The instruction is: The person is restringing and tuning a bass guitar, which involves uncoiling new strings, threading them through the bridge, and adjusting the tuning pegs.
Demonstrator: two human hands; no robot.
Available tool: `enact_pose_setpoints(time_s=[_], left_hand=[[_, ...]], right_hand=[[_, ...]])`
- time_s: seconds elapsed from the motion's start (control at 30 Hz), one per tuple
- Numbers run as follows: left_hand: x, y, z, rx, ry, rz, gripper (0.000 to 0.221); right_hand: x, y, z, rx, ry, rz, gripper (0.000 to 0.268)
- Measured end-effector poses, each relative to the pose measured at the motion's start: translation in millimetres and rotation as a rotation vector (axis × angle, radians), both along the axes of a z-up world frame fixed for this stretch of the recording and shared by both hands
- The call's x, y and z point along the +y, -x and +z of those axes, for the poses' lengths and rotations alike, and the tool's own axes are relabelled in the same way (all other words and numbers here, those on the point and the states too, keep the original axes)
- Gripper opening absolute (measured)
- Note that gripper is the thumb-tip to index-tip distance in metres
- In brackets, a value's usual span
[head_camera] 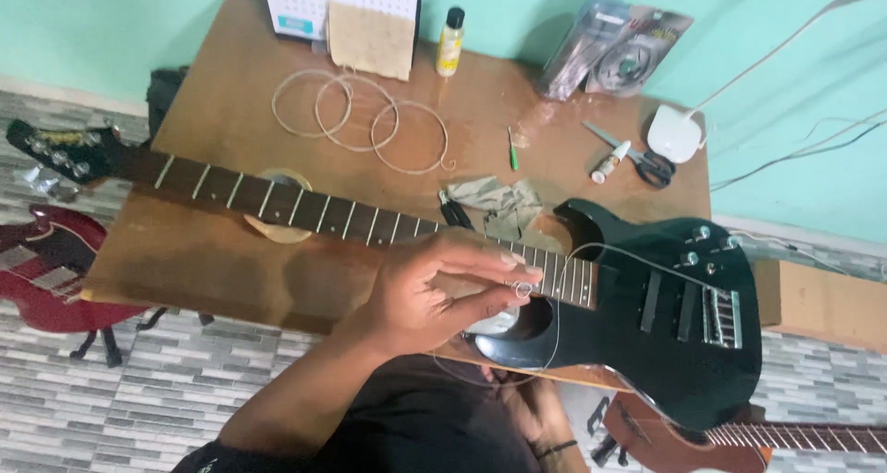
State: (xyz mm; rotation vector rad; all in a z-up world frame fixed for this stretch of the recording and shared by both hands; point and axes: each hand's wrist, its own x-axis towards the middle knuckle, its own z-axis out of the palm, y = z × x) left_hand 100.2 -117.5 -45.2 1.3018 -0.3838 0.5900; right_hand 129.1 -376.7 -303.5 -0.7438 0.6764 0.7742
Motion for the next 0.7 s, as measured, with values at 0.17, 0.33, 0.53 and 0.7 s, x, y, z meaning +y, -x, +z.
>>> enact_pose_setpoints(time_s=[0.17, 0.33, 0.53, 0.7], left_hand=[[2, -10, 11, 0.019, 0.006, -0.035, 0.032], [5, -35, 31, -0.051, -0.042, 0.044, 0.032], [10, -53, 33, -0.033, -0.235, 0.12, 0.035], [0, -43, 33, 0.037, -0.286, 0.22, 0.033]], right_hand=[[-14, 10, -75, -1.248, 0.869, 0.631, 0.041], [-49, 76, -207, -1.266, 0.886, 0.646, 0.041], [-86, 130, -296, -1.282, 0.937, 0.785, 0.043], [-131, 100, -289, -1.353, 0.984, 1.005, 0.045]])
